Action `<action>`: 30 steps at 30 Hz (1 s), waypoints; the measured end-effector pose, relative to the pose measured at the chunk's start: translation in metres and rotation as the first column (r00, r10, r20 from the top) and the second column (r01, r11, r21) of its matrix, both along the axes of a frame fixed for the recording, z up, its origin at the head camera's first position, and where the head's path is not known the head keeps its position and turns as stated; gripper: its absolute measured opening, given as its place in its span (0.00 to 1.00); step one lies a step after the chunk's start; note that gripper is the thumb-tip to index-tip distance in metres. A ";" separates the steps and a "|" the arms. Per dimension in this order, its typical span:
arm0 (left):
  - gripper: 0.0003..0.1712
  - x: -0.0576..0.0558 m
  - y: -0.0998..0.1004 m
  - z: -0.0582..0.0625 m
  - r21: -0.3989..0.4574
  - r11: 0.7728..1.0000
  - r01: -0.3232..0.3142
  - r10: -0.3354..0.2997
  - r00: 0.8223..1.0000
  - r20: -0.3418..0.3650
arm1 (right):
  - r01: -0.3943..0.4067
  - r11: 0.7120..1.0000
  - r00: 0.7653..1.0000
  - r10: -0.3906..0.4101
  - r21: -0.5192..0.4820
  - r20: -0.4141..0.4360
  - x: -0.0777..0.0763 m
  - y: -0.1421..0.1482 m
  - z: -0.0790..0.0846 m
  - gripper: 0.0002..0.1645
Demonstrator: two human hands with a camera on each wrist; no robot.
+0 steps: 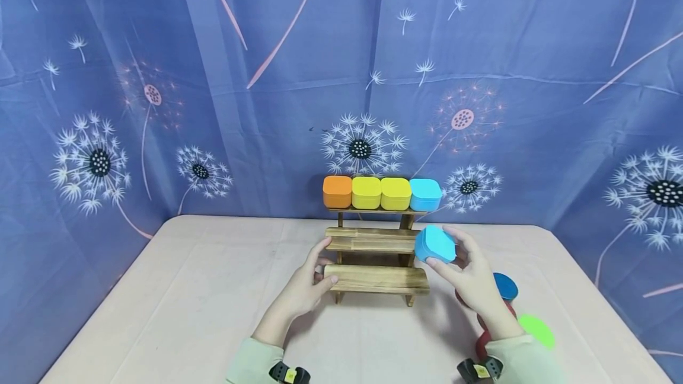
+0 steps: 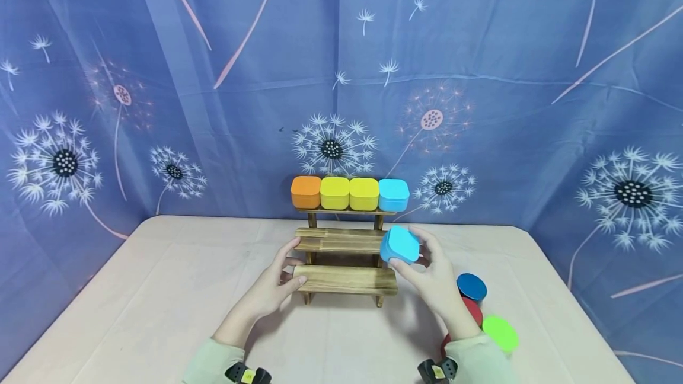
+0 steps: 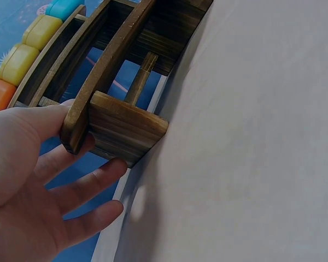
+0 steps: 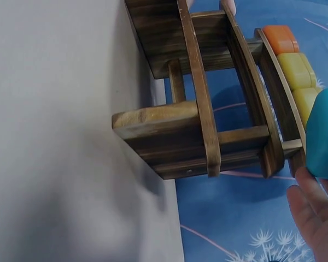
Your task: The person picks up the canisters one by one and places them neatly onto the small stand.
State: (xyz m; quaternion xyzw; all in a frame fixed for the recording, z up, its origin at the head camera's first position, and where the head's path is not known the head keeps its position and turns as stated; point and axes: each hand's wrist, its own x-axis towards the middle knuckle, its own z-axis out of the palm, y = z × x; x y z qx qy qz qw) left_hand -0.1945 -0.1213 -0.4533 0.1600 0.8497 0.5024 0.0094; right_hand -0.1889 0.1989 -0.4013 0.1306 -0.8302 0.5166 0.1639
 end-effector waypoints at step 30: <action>0.44 0.000 0.000 -0.001 -0.002 1.000 0.000 0.000 1.000 -0.009 | -0.111 0.993 0.994 0.111 -0.031 0.005 -0.013 -0.039 0.006 0.40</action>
